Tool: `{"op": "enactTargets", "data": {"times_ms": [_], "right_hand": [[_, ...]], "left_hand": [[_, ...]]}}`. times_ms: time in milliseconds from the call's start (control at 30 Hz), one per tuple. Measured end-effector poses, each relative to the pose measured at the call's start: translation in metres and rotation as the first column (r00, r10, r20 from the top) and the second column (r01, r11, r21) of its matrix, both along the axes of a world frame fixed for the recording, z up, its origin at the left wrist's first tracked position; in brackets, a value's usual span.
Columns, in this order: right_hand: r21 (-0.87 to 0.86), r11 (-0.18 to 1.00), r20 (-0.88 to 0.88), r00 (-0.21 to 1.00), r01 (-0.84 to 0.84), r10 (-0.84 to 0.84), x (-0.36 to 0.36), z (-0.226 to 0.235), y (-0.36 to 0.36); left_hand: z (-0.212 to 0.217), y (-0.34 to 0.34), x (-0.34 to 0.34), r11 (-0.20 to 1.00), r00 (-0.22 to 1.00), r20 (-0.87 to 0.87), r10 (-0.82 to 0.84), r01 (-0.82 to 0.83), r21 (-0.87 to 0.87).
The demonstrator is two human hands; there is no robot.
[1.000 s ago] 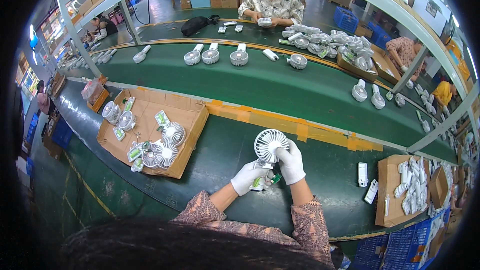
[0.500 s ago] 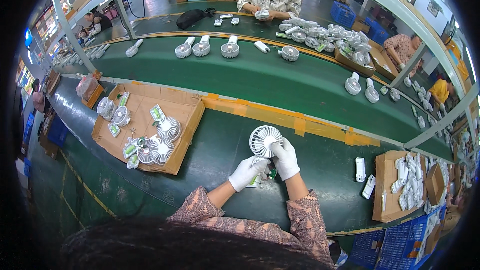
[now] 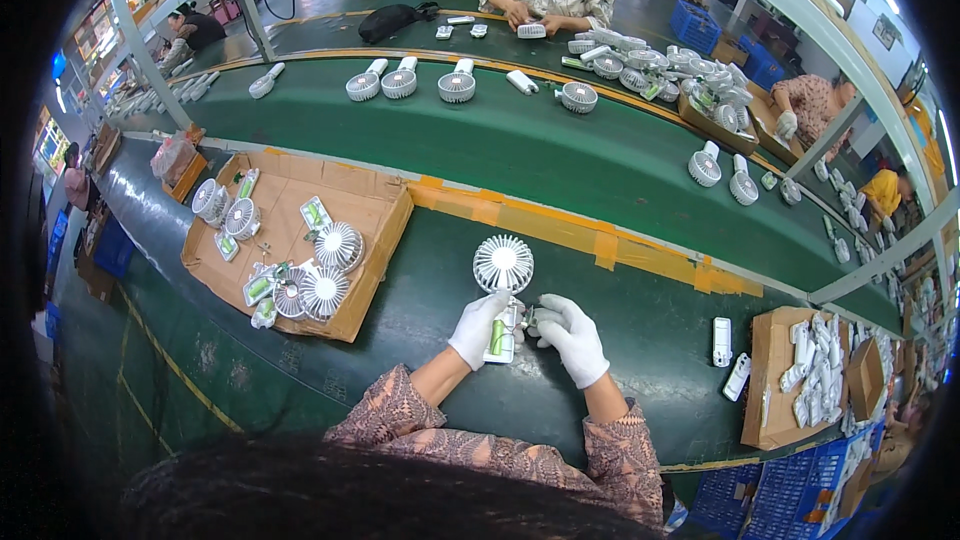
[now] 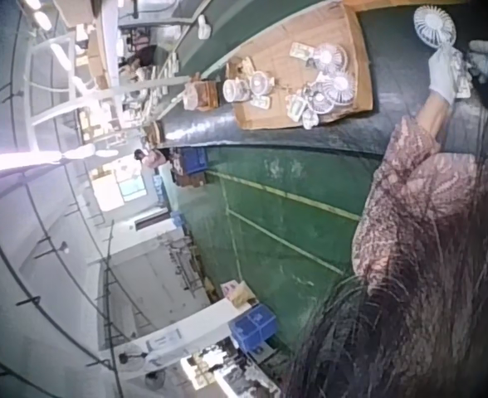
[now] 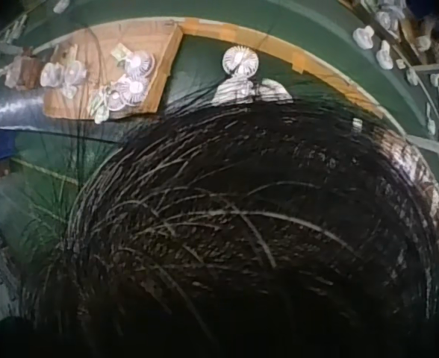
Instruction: The person assembles portable fans by picking up fan components from a cardboard box and fitting them together by hand.
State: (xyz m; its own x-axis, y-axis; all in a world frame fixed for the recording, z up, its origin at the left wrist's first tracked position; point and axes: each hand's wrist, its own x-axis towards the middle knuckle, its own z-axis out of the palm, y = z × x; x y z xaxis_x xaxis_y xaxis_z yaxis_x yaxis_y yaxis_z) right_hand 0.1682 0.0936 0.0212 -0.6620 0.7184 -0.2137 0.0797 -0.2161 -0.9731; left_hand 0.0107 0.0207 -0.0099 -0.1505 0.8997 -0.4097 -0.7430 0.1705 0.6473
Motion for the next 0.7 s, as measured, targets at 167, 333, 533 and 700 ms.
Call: {"op": "enactTargets", "data": {"times_ms": [167, 333, 533, 700], "right_hand": [[0.15, 0.986, -0.184, 0.978, -0.071, 0.099, -0.008, 0.007, -0.013], [0.926, 0.291, 0.28, 0.955, -0.242, -0.097, -0.033, 0.027, -0.005], [0.923, 0.127, 0.38, 0.916, -0.364, -0.129, -0.033, 0.038, 0.003], [0.926, 0.062, 0.377, 0.918, -0.372, -0.123, -0.031, 0.04, -0.005]], "left_hand": [[-0.01, 0.004, 0.011, 1.0, 0.993, -0.113, 0.021, -0.022, -0.012], [-0.034, 0.005, 0.006, 0.985, 0.85, -0.527, 0.013, 0.078, 0.151], [-0.005, 0.004, 0.007, 0.997, 0.971, -0.23, -0.061, 0.07, 0.033], [0.0, 0.006, 0.001, 0.999, 0.999, -0.039, -0.035, 0.036, 0.009]]}}
